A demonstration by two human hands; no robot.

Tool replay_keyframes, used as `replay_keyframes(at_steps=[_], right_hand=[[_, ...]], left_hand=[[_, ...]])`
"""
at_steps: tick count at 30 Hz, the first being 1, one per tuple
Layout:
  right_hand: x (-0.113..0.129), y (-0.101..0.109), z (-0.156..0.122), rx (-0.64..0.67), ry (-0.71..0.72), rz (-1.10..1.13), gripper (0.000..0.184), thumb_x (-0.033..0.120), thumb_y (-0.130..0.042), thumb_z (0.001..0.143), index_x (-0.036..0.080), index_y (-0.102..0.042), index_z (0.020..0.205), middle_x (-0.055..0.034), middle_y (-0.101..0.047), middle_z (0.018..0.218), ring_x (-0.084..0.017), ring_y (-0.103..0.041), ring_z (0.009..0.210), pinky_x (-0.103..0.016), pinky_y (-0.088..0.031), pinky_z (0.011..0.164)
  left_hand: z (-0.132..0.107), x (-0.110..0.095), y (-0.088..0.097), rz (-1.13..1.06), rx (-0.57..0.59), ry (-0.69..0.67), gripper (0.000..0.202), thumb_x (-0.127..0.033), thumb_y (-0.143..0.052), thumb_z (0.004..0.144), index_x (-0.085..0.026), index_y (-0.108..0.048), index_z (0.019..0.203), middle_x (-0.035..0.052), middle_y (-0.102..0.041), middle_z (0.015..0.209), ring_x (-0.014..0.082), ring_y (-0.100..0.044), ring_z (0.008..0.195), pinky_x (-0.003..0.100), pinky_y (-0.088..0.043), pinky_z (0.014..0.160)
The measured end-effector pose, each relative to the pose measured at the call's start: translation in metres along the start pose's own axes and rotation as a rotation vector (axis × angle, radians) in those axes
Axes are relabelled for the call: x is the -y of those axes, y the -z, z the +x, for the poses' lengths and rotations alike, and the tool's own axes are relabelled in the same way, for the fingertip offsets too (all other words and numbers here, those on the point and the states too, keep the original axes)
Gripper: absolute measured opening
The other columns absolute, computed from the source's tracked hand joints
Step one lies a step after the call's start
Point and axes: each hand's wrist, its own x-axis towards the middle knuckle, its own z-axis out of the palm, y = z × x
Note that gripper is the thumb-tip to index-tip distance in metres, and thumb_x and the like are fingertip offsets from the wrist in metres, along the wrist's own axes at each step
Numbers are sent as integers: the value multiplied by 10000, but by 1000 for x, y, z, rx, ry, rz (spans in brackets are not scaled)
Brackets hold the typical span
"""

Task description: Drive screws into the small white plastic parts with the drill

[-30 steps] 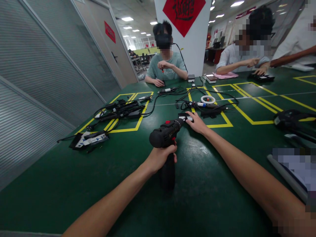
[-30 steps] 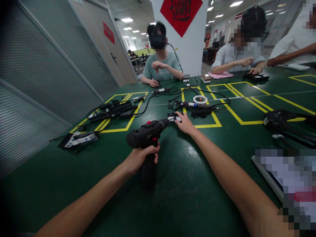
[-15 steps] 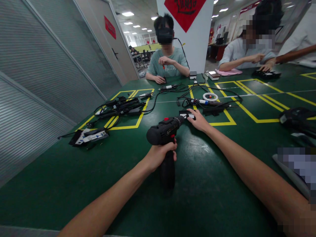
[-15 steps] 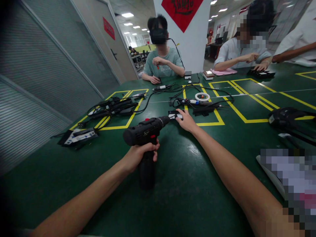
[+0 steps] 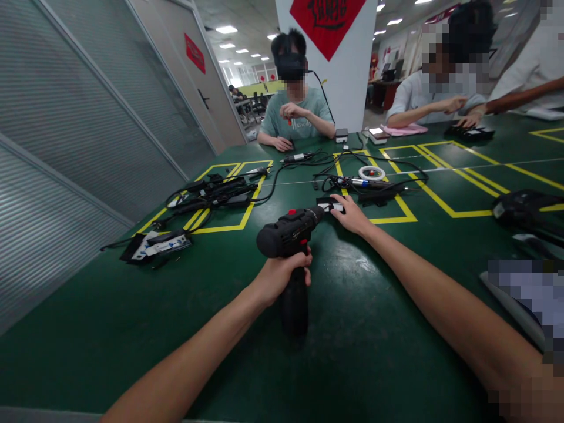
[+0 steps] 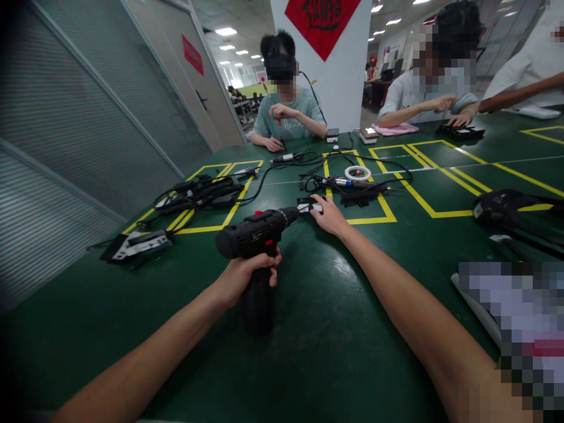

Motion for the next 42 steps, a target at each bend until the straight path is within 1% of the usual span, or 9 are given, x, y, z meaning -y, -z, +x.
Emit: replay_keyframes(at_steps=[7,13,20,30,37,42], right_hand=[[-1,0,0,1,-4,-1,522,335,-552,890,258,-498,1403,-113,-488,1245,-267,-561,1115,-446,-435,1046],[0,0,0,5,-6,-10,525,337,-547,894,253,-494,1409,-112,-490,1235,-258,-568,1090,-436,-429,1049],[2,1,0,8,-4,-5,518,323,-551,884,241,-506,1393,-114,-490,1240,-253,-565,1098,-426,-420,1059],[4,2,-1,8,-14,-18,521,333,-551,882,244,-505,1393,-115,-489,1270,-261,-556,1128,-430,-421,1058],[2,2,0,8,-4,-17,517,339,-544,888,253,-500,1396,-115,-489,1269,-269,-557,1133,-446,-436,1046],[3,2,-1,6,-6,-13,514,326,-549,884,254,-502,1391,-112,-495,1273,-267,-558,1146,-442,-435,1052]], left_hand=[[0,0,0,-3,-10,-5,161,-209,-624,738,-153,-566,877,-8,-556,750,129,-589,509,278,-448,555],[0,0,0,2,-8,3,178,-207,-618,740,-154,-562,900,1,-576,781,129,-594,526,277,-444,568],[-1,-1,-1,17,-16,1,177,-224,-628,731,-154,-562,878,-9,-554,737,128,-582,508,275,-429,553],[-2,-4,-1,20,-23,19,203,-242,-643,723,-153,-580,894,5,-581,787,129,-592,519,277,-438,556],[-1,-4,-2,16,-29,31,187,-241,-649,714,-154,-584,866,1,-587,740,130,-589,509,268,-432,550],[-1,-3,0,5,-20,8,190,-226,-640,726,-149,-593,893,11,-596,793,130,-599,522,277,-453,571]])
